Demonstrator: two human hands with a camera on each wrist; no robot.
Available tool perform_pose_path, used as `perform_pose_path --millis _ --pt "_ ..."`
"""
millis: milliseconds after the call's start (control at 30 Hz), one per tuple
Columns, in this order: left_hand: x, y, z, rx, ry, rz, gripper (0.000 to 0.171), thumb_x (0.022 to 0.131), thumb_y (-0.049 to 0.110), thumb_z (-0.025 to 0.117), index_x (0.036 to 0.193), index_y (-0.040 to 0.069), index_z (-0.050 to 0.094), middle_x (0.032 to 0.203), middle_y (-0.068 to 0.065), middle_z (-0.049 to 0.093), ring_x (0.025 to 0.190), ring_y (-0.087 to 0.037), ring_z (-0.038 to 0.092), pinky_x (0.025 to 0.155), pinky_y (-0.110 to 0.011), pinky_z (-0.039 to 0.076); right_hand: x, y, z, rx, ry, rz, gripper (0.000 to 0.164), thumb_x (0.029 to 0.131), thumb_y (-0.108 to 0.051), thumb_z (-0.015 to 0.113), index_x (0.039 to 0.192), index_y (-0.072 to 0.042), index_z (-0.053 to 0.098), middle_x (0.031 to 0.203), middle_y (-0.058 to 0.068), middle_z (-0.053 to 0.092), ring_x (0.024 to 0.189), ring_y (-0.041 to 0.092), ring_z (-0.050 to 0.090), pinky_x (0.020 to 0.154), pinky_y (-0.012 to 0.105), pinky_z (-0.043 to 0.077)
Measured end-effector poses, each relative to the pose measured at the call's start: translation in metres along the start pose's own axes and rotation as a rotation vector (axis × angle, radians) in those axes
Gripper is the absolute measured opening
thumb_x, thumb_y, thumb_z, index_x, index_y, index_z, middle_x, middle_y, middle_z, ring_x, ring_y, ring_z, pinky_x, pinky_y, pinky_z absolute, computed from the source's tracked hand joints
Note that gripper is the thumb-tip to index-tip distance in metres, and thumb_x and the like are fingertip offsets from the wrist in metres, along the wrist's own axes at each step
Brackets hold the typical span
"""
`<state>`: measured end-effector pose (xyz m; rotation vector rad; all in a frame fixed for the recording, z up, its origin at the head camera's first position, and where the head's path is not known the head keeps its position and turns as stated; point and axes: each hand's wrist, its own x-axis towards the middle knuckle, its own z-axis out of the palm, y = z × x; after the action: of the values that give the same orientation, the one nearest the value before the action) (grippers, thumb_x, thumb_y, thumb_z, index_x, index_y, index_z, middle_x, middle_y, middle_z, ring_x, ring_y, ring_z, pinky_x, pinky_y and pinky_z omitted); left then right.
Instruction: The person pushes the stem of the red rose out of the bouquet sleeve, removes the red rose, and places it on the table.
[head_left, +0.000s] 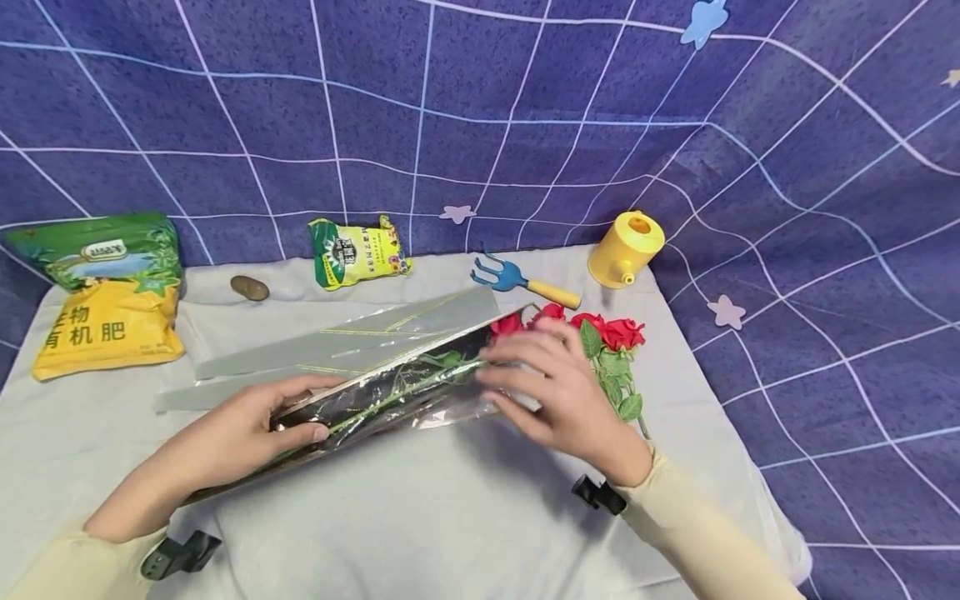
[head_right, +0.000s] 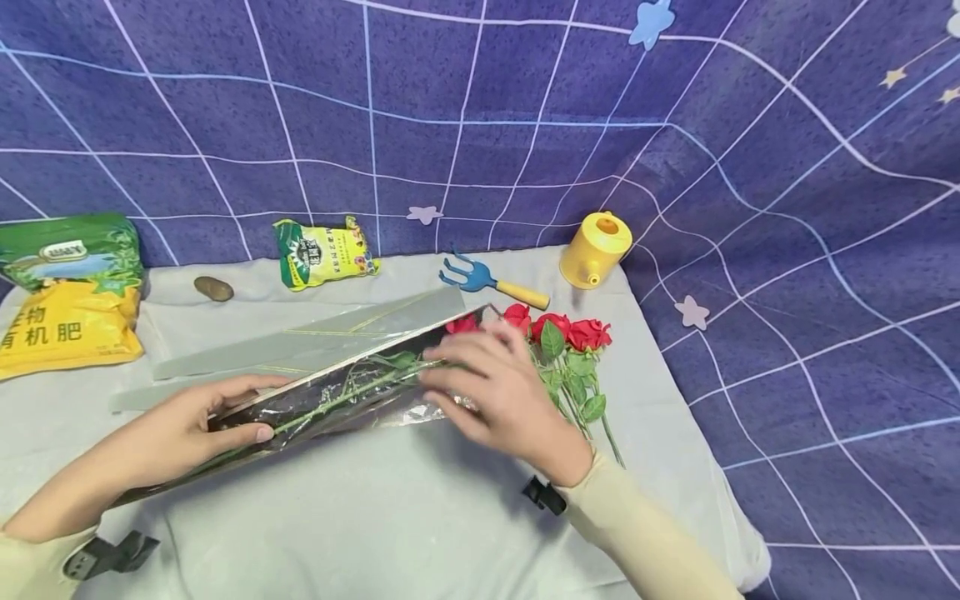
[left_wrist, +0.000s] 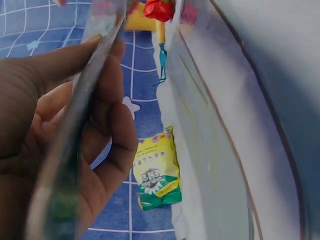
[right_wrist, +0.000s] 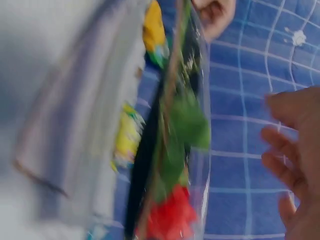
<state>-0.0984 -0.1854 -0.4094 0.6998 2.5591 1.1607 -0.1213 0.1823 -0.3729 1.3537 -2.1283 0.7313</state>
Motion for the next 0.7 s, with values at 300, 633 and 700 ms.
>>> perform_pose_path --millis 300,633,700 --pt "0.007 0.017 -0.005 -0.054 0.084 -0.018 0.051 0.087 0.032 0.067 0.133 0.039 0.046 0.13 0.011 0.051 0.115 -0.02 0.051 0.088 -0.039 0.045 -0.033 0.007 0.056 0.78 -0.18 0.724 0.035 0.09 -0.024 0.064 0.119 -0.005 0.057 0.102 0.002 0.065 0.089 0.02 0.062 0.075 0.036 0.052" --pt "0.011 0.03 0.003 -0.058 0.083 -0.007 0.046 0.088 0.037 0.064 0.131 0.035 0.048 0.108 0.008 0.063 0.09 -0.008 0.06 0.073 -0.029 0.048 0.0 0.013 0.057 1.462 0.618 0.975 0.02 0.088 -0.012 0.066 0.103 -0.003 0.058 0.095 0.007 0.06 0.08 0.017 0.057 0.075 0.031 0.05" --pt "0.011 0.03 0.005 -0.063 0.049 -0.017 0.04 0.089 0.039 0.063 0.126 0.033 0.051 0.097 0.01 0.066 0.083 -0.007 0.061 0.073 -0.029 0.047 0.002 0.012 0.059 1.474 0.662 0.97 0.018 0.088 -0.013 0.066 0.101 -0.005 0.058 0.095 0.006 0.061 0.081 0.015 0.057 0.075 0.03 0.049"
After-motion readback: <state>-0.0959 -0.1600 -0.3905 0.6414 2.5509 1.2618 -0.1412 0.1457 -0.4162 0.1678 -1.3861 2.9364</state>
